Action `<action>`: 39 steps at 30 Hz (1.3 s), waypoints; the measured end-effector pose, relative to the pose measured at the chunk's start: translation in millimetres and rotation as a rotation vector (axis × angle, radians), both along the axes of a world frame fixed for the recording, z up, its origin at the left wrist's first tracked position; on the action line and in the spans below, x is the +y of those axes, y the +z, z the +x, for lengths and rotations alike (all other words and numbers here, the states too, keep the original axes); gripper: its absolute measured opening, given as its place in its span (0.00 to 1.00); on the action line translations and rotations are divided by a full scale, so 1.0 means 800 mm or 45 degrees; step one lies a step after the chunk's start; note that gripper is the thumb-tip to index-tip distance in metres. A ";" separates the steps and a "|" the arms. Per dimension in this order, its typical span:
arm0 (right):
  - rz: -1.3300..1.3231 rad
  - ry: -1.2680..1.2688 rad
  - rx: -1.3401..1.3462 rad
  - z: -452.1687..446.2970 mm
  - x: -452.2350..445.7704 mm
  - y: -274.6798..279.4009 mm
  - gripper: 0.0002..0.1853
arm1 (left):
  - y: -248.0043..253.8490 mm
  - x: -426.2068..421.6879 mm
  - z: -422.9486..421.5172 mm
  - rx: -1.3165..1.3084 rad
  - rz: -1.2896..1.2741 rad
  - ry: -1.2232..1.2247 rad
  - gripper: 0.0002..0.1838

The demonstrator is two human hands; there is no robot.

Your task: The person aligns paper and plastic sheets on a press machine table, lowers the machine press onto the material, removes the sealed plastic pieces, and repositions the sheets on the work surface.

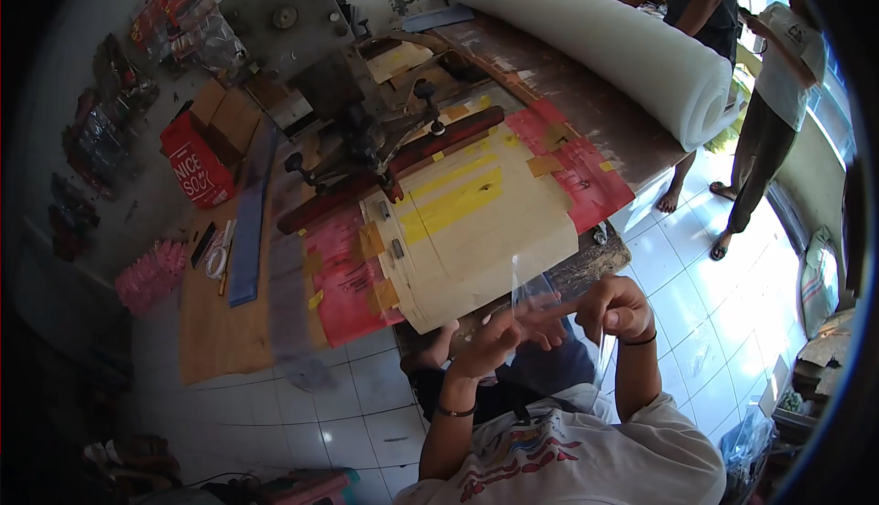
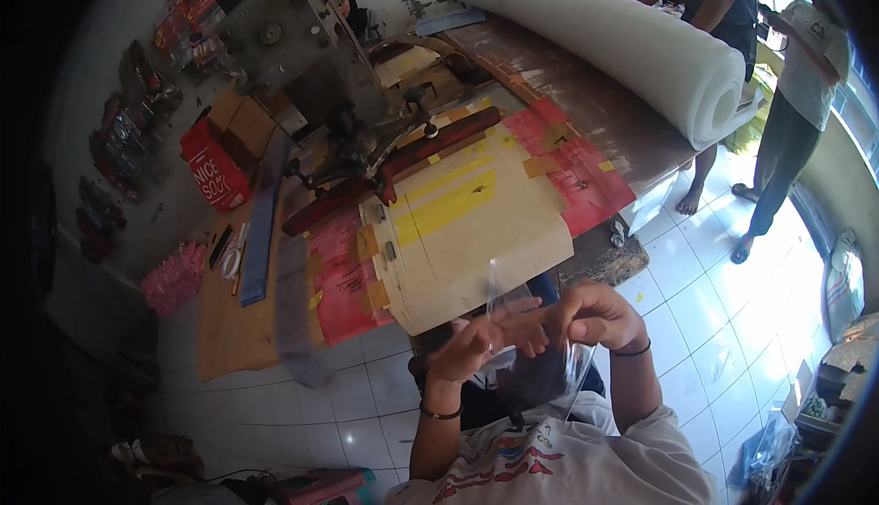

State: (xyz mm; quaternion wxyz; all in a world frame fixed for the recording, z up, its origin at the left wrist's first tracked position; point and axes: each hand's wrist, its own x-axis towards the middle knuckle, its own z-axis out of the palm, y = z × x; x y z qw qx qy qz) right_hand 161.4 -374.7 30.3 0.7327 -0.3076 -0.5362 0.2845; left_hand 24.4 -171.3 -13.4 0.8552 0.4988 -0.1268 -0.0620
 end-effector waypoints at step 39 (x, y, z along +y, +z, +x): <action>-1.007 0.069 0.079 0.090 -0.112 -0.110 0.14 | 0.219 -0.002 0.307 -0.648 0.318 0.802 0.35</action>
